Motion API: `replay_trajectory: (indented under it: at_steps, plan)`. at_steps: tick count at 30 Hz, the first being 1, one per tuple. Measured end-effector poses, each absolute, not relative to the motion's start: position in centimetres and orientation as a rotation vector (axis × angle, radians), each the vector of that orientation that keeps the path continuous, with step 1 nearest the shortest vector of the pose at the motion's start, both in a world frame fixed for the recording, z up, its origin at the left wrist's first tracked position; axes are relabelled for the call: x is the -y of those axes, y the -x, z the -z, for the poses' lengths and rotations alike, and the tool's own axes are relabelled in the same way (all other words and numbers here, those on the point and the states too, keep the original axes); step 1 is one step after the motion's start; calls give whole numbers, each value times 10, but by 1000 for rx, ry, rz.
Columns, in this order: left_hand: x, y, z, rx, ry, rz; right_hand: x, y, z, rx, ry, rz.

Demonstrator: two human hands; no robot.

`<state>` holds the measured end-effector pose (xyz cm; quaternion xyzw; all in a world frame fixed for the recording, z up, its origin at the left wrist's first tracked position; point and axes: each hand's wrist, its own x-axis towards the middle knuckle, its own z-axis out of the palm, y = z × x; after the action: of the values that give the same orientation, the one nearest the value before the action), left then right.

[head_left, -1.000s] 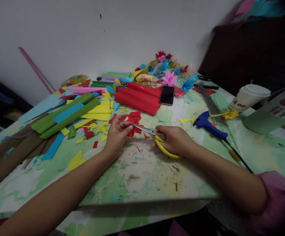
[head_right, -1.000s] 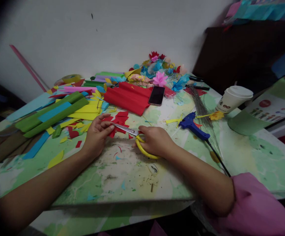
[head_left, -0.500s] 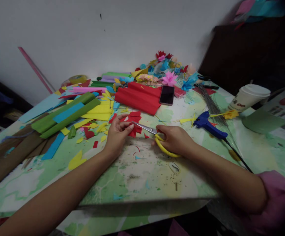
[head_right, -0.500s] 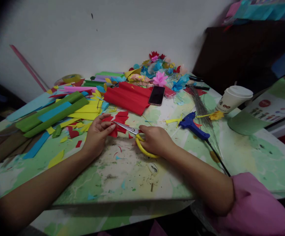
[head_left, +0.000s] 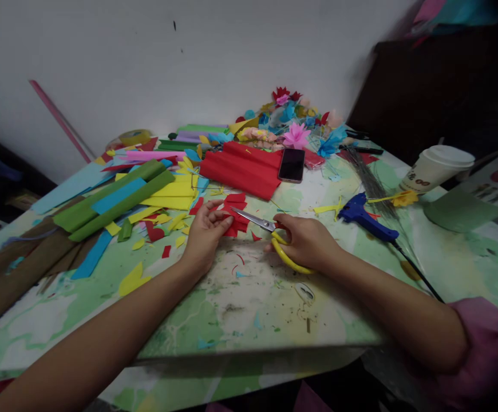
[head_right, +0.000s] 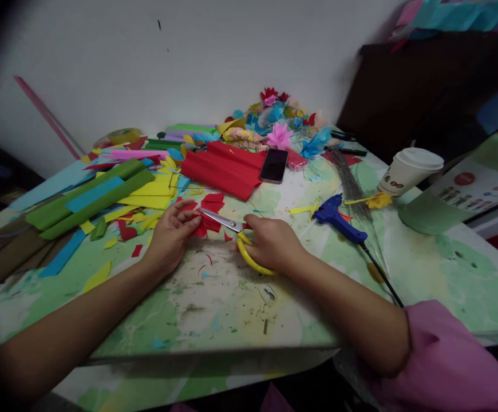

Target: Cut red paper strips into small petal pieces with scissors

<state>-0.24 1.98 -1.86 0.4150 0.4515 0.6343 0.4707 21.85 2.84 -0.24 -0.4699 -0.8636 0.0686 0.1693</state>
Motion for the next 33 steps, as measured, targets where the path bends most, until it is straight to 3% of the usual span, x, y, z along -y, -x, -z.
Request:
replay_trajectory:
  at_steps: [33]
  plan:
    - [-16, -2, 19, -1049, -1006, -1505, -28, -218, -3, 2547, 1301, -85]
